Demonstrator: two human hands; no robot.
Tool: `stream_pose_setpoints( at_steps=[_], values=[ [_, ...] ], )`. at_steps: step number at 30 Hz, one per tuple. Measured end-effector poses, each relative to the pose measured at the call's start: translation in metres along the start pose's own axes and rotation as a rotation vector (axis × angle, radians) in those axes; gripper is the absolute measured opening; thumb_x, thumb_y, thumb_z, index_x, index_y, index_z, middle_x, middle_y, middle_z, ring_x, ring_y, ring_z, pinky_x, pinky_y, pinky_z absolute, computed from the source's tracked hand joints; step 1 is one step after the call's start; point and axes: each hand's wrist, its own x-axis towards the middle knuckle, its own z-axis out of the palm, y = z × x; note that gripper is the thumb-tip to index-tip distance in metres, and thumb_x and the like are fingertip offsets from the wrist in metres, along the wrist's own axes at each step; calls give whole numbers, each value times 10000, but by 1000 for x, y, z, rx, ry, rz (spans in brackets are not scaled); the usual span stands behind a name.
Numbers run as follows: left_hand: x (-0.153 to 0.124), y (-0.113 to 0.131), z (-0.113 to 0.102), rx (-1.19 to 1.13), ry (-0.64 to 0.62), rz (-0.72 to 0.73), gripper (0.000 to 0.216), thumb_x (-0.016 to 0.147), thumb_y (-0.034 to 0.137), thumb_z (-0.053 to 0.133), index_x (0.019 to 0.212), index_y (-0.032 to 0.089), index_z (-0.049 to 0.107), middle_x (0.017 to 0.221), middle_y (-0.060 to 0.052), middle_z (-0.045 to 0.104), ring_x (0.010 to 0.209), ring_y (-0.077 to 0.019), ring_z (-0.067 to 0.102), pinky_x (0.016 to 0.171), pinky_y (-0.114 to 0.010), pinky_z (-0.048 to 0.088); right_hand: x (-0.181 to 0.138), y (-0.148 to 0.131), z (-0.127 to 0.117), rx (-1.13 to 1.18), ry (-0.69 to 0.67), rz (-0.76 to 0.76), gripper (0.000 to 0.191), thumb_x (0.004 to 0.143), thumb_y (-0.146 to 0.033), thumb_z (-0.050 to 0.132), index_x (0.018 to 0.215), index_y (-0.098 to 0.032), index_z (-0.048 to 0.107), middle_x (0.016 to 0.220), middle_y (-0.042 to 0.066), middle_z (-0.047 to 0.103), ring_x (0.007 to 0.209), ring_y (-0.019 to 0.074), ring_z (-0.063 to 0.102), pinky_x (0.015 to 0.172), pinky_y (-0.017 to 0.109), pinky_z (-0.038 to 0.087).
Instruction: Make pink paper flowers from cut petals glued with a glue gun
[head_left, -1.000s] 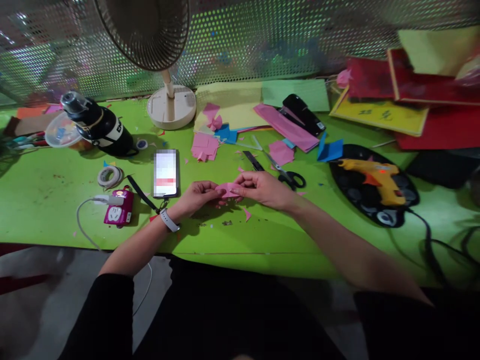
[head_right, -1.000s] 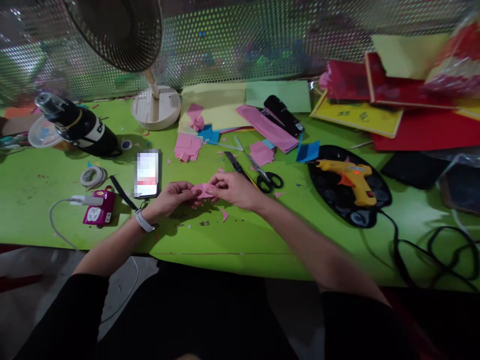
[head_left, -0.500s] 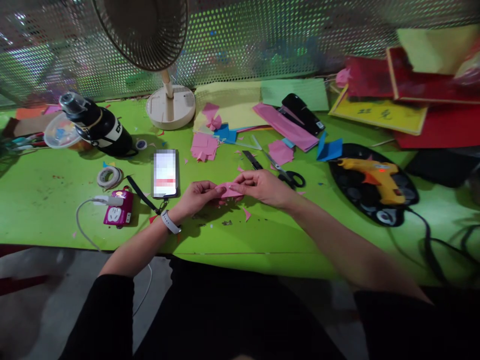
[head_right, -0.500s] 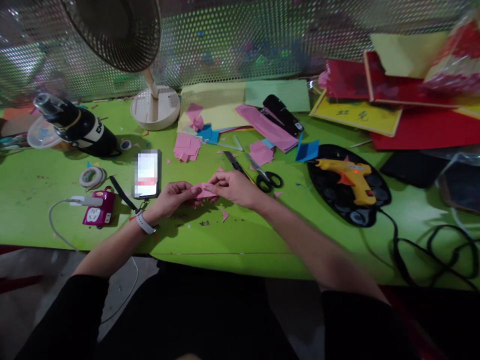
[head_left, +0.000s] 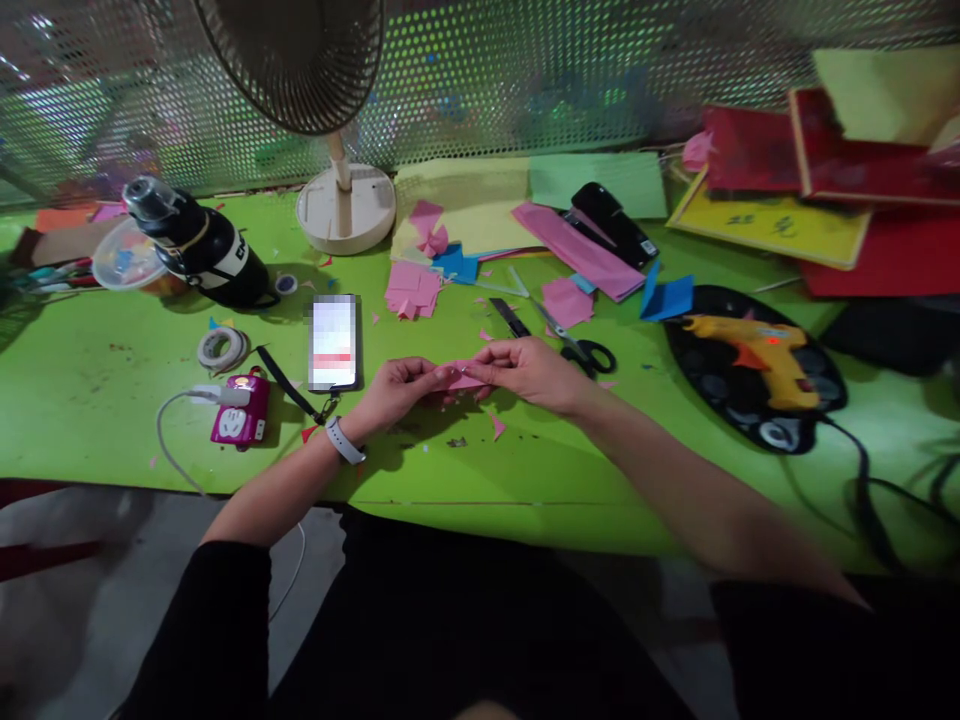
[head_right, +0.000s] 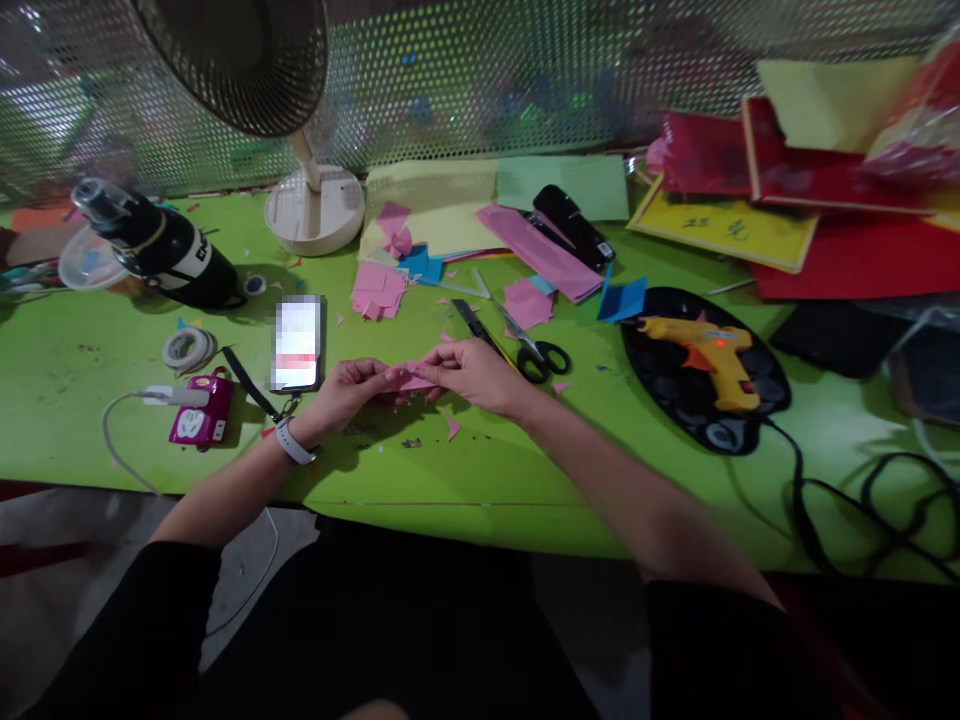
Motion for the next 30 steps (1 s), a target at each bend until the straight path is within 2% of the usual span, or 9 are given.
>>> stream_pose_setpoints(
  at_steps=[3, 6, 12, 16, 22, 30],
  values=[
    [0, -1, -2, 62, -56, 68, 375, 722, 317, 831, 997, 106, 689, 900, -73, 750, 733, -92, 677, 662, -205, 514, 0, 0, 0, -38, 1, -4, 362, 751, -521, 762, 850, -175, 722, 765, 40, 735, 645, 147, 677, 680, 331, 551],
    [0, -2, -3, 84, -80, 92, 408, 708, 276, 838, 1036, 103, 670, 904, -75, 747, 730, -97, 671, 660, -212, 506, -1, -4, 0, -55, -9, 5, 397, 737, -557, 759, 819, -172, 710, 728, 29, 715, 621, 136, 656, 648, 314, 539],
    [-2, -1, -1, 77, -64, 53, 352, 771, 296, 789, 1028, 92, 662, 907, -93, 753, 700, -93, 668, 634, -210, 494, -3, -9, 1, -45, -26, 10, 406, 725, -555, 768, 826, -166, 711, 734, 27, 714, 598, 122, 638, 629, 305, 533],
    [-3, 1, 0, 39, -50, 11, 401, 776, 274, 790, 1107, 101, 645, 849, -72, 759, 657, -87, 669, 624, -210, 500, -2, -5, -1, -26, -51, -5, 381, 743, -523, 764, 861, -164, 721, 756, 28, 724, 621, 125, 651, 651, 308, 540],
    [-2, 0, 1, -86, -58, -47, 363, 751, 306, 816, 1008, 97, 667, 892, -89, 765, 716, -104, 704, 717, -242, 556, -1, 0, -3, 15, -59, -28, 395, 722, -502, 785, 908, -160, 716, 805, 34, 741, 667, 135, 674, 713, 330, 551],
    [1, -5, -3, -108, -63, -85, 320, 801, 345, 778, 972, 102, 661, 842, -79, 750, 728, -119, 718, 686, -240, 571, 0, 3, -2, 13, -27, -51, 358, 724, -478, 791, 898, -173, 720, 803, 27, 733, 664, 130, 659, 708, 330, 554]
  ],
)
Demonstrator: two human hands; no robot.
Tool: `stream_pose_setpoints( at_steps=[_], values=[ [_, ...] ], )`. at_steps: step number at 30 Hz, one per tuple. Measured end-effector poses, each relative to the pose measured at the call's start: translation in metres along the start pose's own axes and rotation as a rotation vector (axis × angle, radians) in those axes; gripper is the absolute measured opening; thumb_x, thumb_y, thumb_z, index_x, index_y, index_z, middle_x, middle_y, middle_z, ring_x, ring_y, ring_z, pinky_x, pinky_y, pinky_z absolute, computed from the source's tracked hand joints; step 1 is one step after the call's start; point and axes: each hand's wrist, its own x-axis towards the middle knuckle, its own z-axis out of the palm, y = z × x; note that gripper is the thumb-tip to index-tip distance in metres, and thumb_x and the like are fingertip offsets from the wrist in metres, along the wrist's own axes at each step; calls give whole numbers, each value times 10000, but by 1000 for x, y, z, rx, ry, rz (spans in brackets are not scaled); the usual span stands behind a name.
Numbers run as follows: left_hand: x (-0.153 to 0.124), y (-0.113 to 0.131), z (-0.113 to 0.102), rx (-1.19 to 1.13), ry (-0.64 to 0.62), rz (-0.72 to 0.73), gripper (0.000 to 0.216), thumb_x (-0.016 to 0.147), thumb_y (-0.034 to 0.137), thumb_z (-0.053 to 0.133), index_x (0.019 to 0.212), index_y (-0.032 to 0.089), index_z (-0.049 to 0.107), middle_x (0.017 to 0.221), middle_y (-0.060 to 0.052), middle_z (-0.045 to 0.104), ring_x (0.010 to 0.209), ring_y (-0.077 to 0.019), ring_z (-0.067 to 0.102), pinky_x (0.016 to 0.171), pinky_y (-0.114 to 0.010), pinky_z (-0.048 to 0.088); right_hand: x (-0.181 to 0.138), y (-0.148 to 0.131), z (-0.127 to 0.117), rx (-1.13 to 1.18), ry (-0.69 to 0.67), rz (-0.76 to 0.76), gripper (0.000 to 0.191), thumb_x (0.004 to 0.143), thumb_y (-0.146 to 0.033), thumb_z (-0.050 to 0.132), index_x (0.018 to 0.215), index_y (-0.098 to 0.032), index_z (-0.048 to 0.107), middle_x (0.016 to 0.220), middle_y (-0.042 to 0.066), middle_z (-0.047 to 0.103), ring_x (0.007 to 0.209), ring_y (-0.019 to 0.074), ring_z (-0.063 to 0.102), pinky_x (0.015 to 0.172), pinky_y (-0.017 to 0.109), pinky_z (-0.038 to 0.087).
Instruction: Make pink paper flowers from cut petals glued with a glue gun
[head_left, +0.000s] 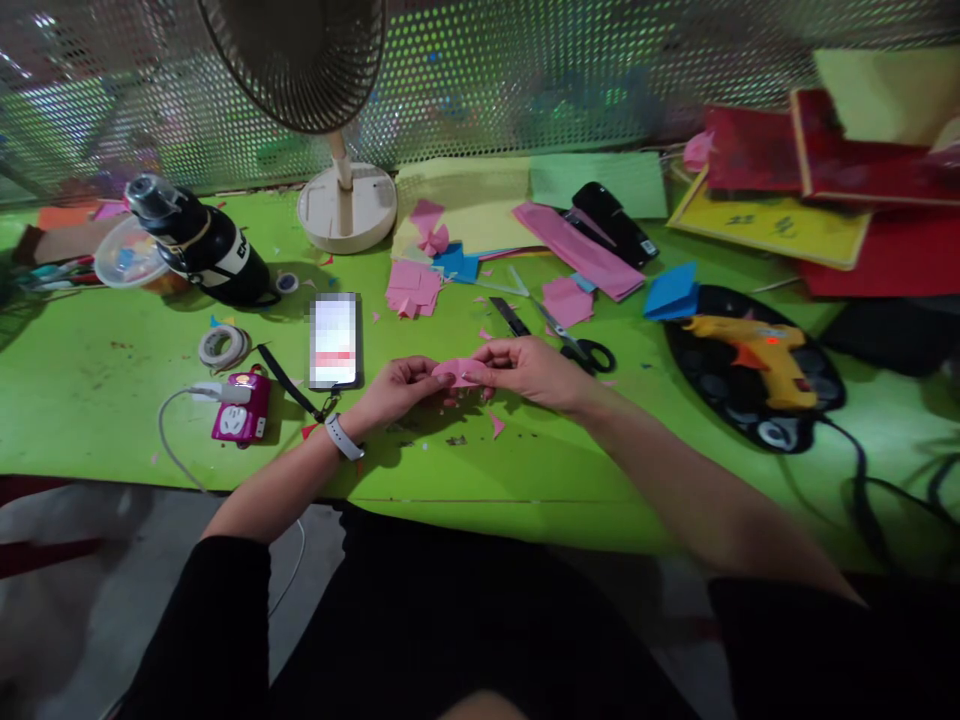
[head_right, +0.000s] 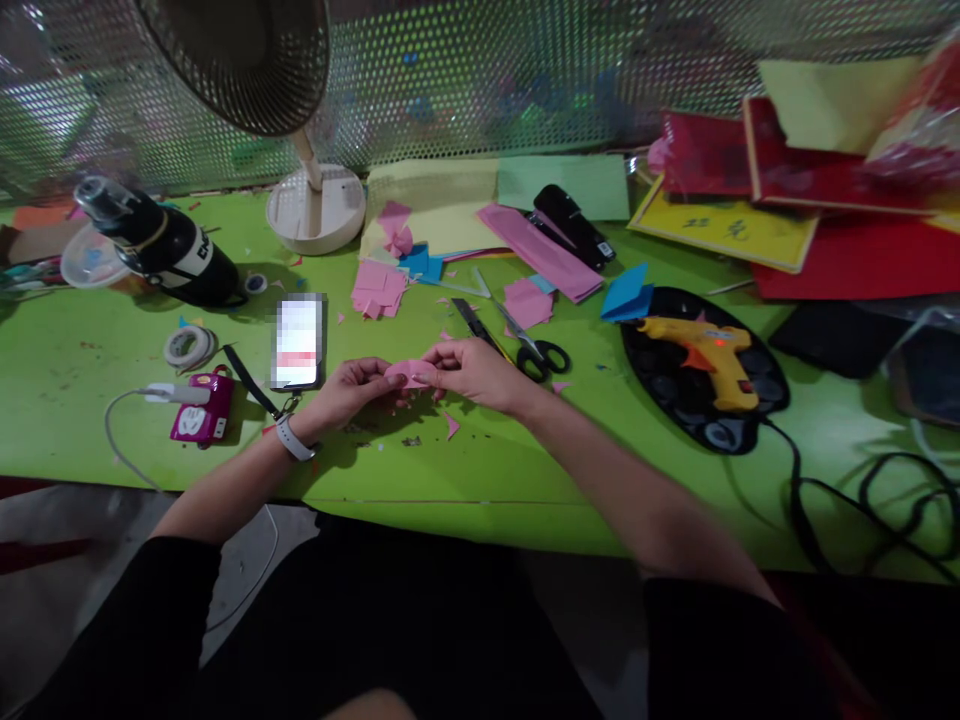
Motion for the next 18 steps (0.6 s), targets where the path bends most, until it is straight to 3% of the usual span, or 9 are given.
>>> stream_pose_setpoints(
  at_steps=[8, 18],
  values=[
    [-1, 2, 4, 1, 8, 6, 323, 804, 407, 763, 876, 110, 660, 782, -54, 734, 681, -103, 703, 667, -232, 573, 1, 1, -2, -24, -27, -8, 383, 737, -506, 776, 916, -171, 724, 834, 38, 731, 670, 126, 645, 685, 316, 551],
    [1, -2, -1, 99, 16, 45, 365, 788, 423, 772, 940, 104, 680, 820, -73, 744, 689, -101, 694, 665, -233, 558, 0, -6, 1, -14, -8, 25, 394, 722, -517, 783, 894, -169, 713, 838, 40, 731, 665, 124, 646, 701, 326, 552]
  ],
)
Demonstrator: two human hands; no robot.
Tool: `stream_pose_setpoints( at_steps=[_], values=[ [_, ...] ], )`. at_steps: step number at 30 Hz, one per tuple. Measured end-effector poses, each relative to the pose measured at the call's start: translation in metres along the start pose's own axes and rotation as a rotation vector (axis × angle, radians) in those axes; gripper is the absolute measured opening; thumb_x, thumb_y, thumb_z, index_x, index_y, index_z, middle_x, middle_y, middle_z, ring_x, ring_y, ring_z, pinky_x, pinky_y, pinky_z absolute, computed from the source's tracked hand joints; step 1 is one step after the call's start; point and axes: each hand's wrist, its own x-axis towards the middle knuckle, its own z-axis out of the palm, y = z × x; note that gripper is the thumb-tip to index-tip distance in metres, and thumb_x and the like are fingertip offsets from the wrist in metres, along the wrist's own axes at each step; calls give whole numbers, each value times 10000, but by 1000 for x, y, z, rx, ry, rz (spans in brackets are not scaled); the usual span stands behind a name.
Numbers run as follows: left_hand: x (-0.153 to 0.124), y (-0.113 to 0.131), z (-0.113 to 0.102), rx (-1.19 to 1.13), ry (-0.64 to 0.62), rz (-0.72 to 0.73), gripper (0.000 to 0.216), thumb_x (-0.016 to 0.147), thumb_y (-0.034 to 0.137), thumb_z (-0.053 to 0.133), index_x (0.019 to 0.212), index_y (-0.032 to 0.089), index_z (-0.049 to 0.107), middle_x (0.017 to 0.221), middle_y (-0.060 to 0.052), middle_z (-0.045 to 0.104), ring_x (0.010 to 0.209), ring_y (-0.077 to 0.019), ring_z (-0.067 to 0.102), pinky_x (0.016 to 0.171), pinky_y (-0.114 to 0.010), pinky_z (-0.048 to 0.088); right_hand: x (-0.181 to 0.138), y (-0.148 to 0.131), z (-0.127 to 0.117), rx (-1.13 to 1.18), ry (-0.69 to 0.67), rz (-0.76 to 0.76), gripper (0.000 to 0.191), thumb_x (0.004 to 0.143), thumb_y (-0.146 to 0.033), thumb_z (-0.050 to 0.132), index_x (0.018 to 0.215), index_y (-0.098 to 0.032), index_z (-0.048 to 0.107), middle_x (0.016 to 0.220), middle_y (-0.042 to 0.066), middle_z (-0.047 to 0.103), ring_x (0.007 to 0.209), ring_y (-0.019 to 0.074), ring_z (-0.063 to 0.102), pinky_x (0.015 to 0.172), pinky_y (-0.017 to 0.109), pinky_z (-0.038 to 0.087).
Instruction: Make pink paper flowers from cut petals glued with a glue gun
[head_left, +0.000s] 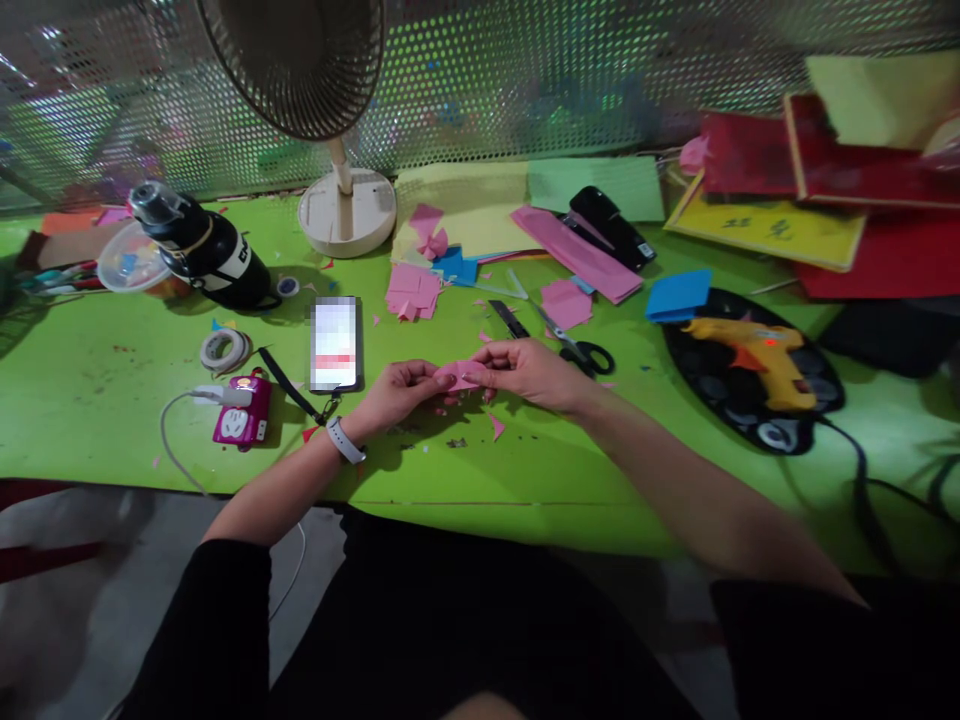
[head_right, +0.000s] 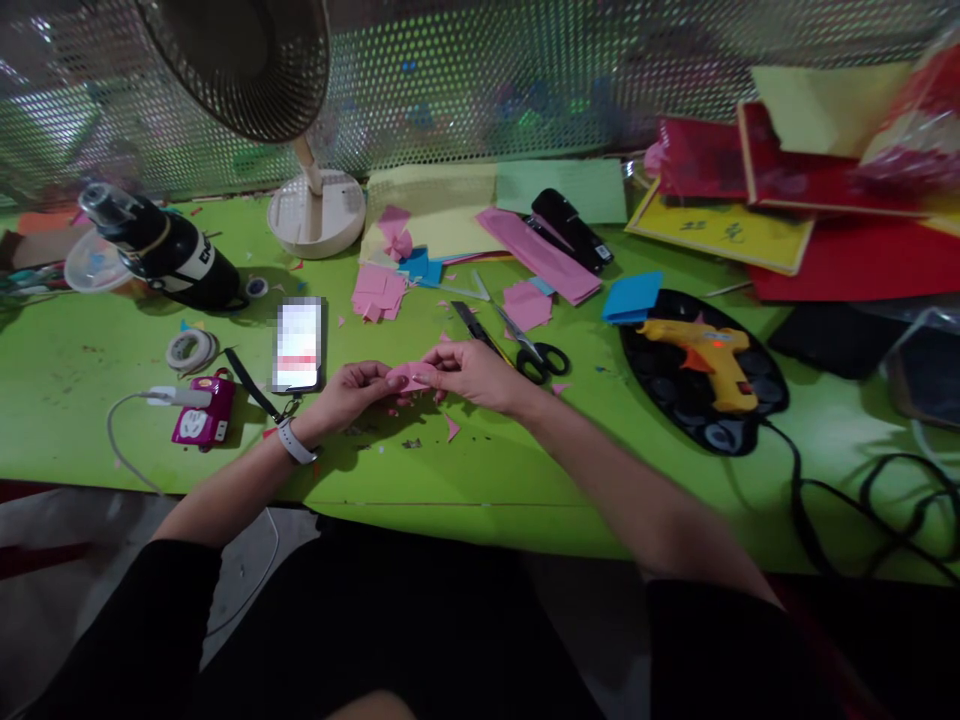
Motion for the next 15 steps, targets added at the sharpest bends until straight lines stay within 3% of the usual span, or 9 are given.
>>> stream_pose_setpoints(
  at_steps=[15],
  values=[
    [-2, 5, 1, -11, 27, 9, 346, 755, 346, 804, 946, 93, 665, 810, -60, 748, 637, -74, 660, 643, -217, 525, 0, 1, 0, 11, -15, -9, 340, 743, -461, 778, 911, -173, 710, 838, 32, 733, 686, 122, 654, 724, 328, 556]
  ],
)
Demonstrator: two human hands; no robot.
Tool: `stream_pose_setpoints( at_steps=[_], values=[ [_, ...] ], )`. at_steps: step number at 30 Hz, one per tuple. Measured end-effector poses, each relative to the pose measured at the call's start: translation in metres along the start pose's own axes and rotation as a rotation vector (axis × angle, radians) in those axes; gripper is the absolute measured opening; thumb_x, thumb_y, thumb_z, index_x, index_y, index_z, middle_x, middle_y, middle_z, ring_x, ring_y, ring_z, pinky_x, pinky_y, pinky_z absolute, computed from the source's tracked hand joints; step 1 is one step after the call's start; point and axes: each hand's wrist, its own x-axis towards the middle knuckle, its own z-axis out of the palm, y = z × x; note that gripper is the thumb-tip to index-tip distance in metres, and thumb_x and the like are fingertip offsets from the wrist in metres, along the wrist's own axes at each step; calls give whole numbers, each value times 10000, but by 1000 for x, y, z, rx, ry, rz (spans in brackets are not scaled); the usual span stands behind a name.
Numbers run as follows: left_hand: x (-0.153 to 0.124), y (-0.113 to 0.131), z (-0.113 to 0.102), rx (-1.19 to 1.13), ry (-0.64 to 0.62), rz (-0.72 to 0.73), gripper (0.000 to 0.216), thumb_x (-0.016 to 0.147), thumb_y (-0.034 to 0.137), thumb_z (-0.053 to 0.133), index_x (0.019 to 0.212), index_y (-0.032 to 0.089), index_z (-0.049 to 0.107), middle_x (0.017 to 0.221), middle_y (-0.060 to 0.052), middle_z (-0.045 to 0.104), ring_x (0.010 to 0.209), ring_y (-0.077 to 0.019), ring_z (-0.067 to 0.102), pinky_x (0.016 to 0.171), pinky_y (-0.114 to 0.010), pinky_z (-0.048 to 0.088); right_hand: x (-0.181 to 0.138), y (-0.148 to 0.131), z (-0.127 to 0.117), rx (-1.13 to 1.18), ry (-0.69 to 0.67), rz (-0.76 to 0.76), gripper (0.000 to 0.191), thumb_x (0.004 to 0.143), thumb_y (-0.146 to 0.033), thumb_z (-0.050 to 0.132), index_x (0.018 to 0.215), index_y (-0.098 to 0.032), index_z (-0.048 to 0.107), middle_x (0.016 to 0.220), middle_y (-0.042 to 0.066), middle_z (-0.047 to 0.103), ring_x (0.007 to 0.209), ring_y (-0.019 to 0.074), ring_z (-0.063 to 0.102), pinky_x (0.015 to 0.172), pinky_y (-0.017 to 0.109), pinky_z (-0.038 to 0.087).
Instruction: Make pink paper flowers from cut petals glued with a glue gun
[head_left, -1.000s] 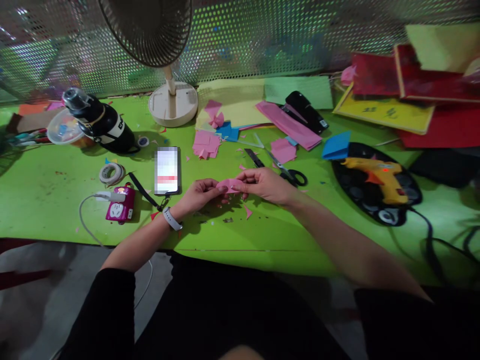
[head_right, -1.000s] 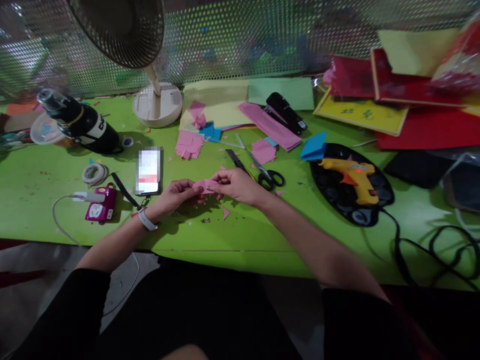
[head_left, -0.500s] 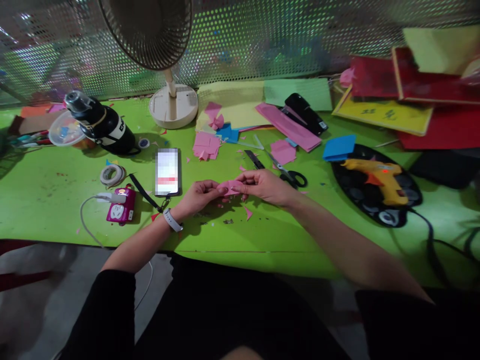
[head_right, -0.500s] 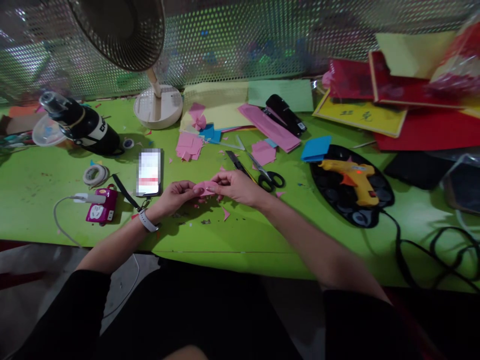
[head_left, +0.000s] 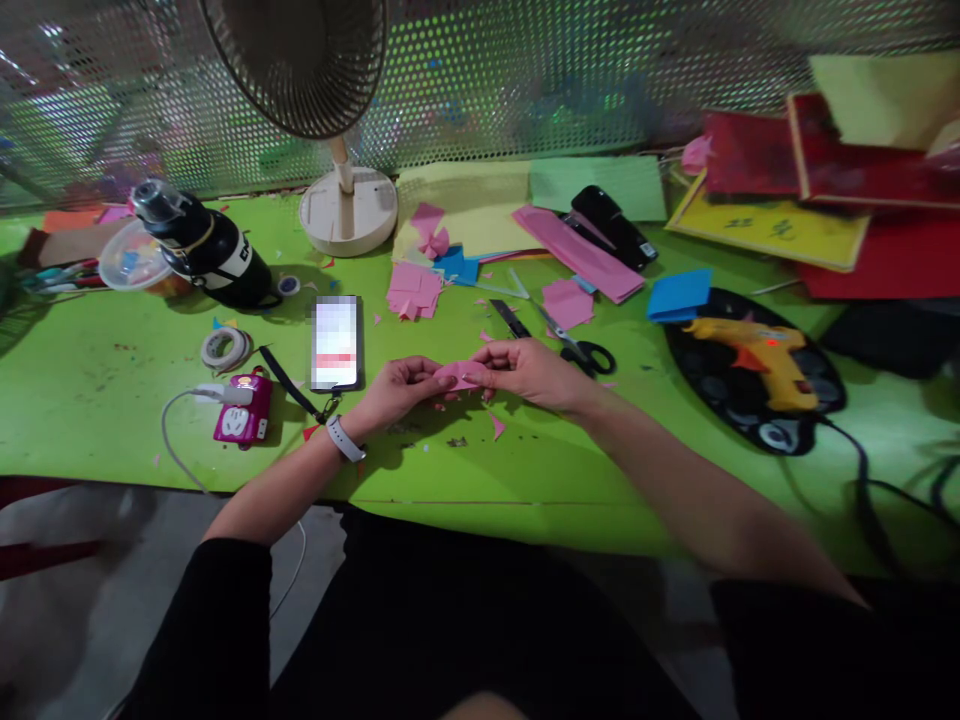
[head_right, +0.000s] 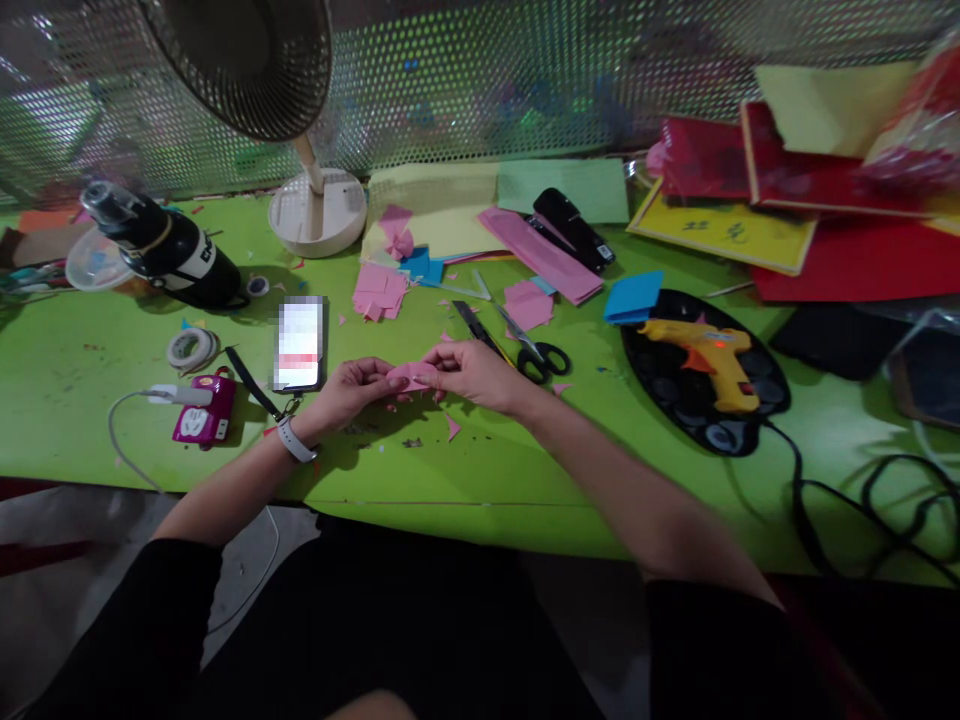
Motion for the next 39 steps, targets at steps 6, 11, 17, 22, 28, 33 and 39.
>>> stream_pose_setpoints(
  at_steps=[6, 11, 17, 22, 28, 33, 39],
  values=[
    [1, 0, 0, 9, 3, -8, 352, 745, 347, 811, 952, 101, 668, 818, -54, 749, 636, -72, 659, 637, -214, 522, 1, 2, -1, -8, -3, 0, 339, 747, -462, 778, 908, -173, 706, 820, 23, 725, 669, 119, 652, 727, 337, 564],
    [0, 1, 0, 6, 2, -23, 342, 758, 359, 804, 941, 108, 660, 803, -53, 746, 654, -86, 674, 633, -216, 532, 2, 6, -1, -23, -4, -2, 339, 769, -471, 760, 931, -177, 710, 869, 37, 729, 675, 116, 647, 737, 338, 570],
    [1, 1, -3, 66, 5, 4, 349, 769, 400, 792, 917, 110, 666, 744, -37, 722, 576, -70, 630, 560, -196, 510, 3, 7, -2, 5, -5, -19, 353, 763, -483, 764, 923, -175, 706, 850, 34, 713, 722, 129, 650, 704, 316, 561],
    [2, 2, -2, 44, 4, 28, 374, 746, 424, 802, 883, 104, 663, 729, -22, 708, 601, -68, 645, 613, -199, 530, 5, 9, -2, -55, 15, -40, 404, 756, -528, 750, 921, -164, 698, 804, 22, 686, 667, 118, 610, 648, 301, 518],
    [-1, 11, -1, 18, 32, 34, 387, 702, 417, 834, 858, 104, 669, 692, -11, 705, 577, -68, 631, 628, -211, 532, 0, 0, -18, -225, -4, -58, 363, 817, -527, 669, 939, -185, 686, 812, 30, 682, 692, 145, 601, 648, 314, 475],
    [-2, 18, -4, -7, 60, 48, 388, 679, 397, 854, 825, 100, 651, 702, -25, 717, 603, -85, 654, 639, -227, 547, -22, -2, -34, -811, 416, -37, 367, 859, -554, 605, 945, -208, 691, 955, 102, 697, 796, 233, 623, 656, 364, 452],
    [0, 17, -5, -24, 71, 19, 378, 671, 377, 864, 817, 100, 652, 698, -25, 720, 595, -83, 660, 607, -207, 542, -36, 29, -24, -1219, 553, 64, 382, 939, -445, 500, 1078, -132, 669, 1049, 222, 674, 921, 350, 632, 662, 435, 479]
  ],
)
